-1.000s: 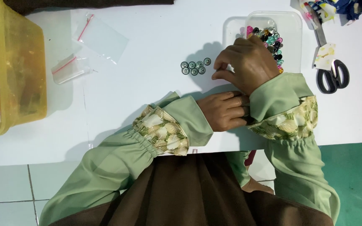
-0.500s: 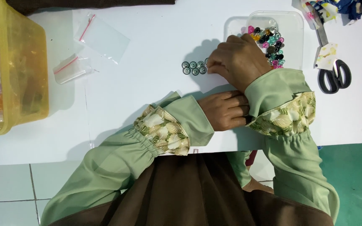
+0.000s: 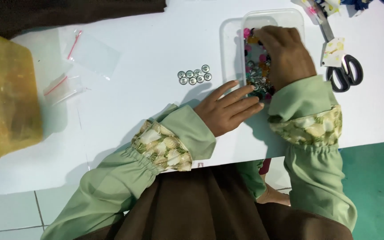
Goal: Sorting small decorative beads and buttons and placing them into small plastic resealable bags.
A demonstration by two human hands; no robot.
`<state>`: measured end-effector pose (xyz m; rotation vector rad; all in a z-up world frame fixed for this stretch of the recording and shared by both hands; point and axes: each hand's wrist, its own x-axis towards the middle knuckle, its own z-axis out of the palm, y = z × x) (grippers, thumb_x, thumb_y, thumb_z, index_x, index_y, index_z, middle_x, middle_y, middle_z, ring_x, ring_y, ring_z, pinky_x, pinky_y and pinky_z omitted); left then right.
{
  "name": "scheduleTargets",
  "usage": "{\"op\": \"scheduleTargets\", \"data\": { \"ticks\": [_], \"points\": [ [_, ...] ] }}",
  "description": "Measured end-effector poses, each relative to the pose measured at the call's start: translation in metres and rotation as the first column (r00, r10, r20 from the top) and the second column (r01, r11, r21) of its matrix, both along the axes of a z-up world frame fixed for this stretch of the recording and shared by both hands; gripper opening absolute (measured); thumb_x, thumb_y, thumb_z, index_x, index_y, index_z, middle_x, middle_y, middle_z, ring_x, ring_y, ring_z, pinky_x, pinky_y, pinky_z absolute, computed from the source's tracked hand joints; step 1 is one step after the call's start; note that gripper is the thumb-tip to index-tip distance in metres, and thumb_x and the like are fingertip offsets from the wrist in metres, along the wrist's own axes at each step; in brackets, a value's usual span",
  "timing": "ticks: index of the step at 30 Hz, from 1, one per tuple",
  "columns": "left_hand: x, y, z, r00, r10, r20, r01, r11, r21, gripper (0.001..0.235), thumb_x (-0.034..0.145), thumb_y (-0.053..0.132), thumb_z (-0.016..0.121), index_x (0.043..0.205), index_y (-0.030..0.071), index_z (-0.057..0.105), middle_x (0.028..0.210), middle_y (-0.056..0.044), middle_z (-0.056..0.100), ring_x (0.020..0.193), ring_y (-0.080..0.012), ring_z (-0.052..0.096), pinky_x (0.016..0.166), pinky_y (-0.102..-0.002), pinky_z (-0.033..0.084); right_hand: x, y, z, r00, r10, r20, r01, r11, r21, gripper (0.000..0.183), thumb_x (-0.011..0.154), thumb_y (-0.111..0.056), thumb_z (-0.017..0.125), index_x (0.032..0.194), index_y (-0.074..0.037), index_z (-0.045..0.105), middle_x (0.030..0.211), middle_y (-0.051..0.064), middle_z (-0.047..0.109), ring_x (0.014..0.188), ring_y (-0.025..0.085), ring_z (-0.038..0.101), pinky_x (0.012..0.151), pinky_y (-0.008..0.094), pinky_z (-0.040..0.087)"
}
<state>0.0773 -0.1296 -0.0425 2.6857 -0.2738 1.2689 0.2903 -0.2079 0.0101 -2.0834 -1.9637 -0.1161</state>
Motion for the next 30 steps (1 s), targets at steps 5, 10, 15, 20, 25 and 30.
{"op": "scheduleTargets", "data": {
  "ticks": [5, 10, 15, 20, 25, 30],
  "points": [
    [-0.001, 0.001, -0.005, 0.999, -0.018, -0.027, 0.018, 1.0, -0.015, 0.034, 0.104, 0.017, 0.08, 0.134, 0.015, 0.065, 0.125, 0.001, 0.073, 0.128, -0.0221, 0.062, 0.111, -0.047, 0.052, -0.003, -0.043, 0.018, 0.984, 0.059, -0.165, -0.064, 0.998, -0.021, 0.044, 0.092, 0.021, 0.061, 0.129, 0.002, 0.075, 0.127, 0.022, 0.068, 0.116, 0.041, 0.063, 0.09, 0.051, 0.058],
    [-0.001, 0.002, 0.0, 0.999, -0.031, -0.044, 0.029, 0.999, -0.033, 0.039, 0.103, 0.016, 0.084, 0.136, 0.015, 0.063, 0.126, 0.001, 0.073, 0.128, -0.0222, 0.063, 0.112, -0.047, 0.051, -0.019, -0.07, 0.043, 0.957, -0.034, -0.29, 0.007, 0.996, -0.093, 0.028, 0.094, 0.019, 0.069, 0.113, 0.001, 0.079, 0.116, 0.023, 0.071, 0.106, 0.038, 0.07, 0.09, 0.048, 0.063],
    [0.004, -0.005, -0.002, 0.998, 0.006, 0.056, 0.0, 0.995, -0.103, 0.021, 0.102, 0.02, 0.068, 0.122, 0.013, 0.072, 0.121, -0.001, 0.071, 0.125, -0.0246, 0.065, 0.111, -0.049, 0.049, -0.03, -0.068, 0.023, 0.972, -0.055, -0.227, 0.022, 0.989, -0.145, 0.034, 0.094, 0.014, 0.058, 0.112, -0.007, 0.079, 0.109, 0.016, 0.073, 0.098, 0.043, 0.068, 0.079, 0.052, 0.062],
    [0.003, -0.003, -0.003, 0.999, -0.013, 0.034, 0.017, 0.995, -0.094, 0.022, 0.103, 0.019, 0.065, 0.124, 0.015, 0.072, 0.124, -0.001, 0.072, 0.125, -0.0246, 0.066, 0.112, -0.05, 0.048, -0.022, -0.055, 0.017, 0.976, -0.062, -0.211, 0.064, 0.998, 0.004, 0.029, 0.1, 0.01, 0.064, 0.122, -0.005, 0.077, 0.122, 0.015, 0.073, 0.106, 0.039, 0.069, 0.089, 0.048, 0.061],
    [-0.003, 0.007, 0.008, 0.995, -0.055, -0.089, 0.055, 0.999, -0.002, 0.034, 0.106, 0.016, 0.076, 0.137, 0.016, 0.064, 0.131, 0.0, 0.072, 0.127, -0.0237, 0.065, 0.111, -0.047, 0.05, -0.015, -0.045, 0.014, 0.978, -0.014, -0.206, 0.034, 0.995, 0.096, 0.047, 0.089, 0.022, 0.071, 0.133, 0.004, 0.07, 0.126, 0.024, 0.066, 0.113, 0.043, 0.059, 0.09, 0.053, 0.058],
    [-0.004, 0.006, 0.008, 0.994, -0.036, -0.102, 0.036, 0.999, 0.004, 0.033, 0.106, 0.015, 0.075, 0.137, 0.017, 0.064, 0.129, 0.001, 0.074, 0.128, -0.0224, 0.065, 0.11, -0.047, 0.049, -0.019, -0.035, -0.002, 0.991, -0.058, -0.119, 0.07, 0.993, 0.092, 0.038, 0.091, 0.015, 0.075, 0.125, -0.001, 0.076, 0.122, 0.015, 0.069, 0.107, 0.036, 0.058, 0.069, 0.047, 0.06]
  ]
}}
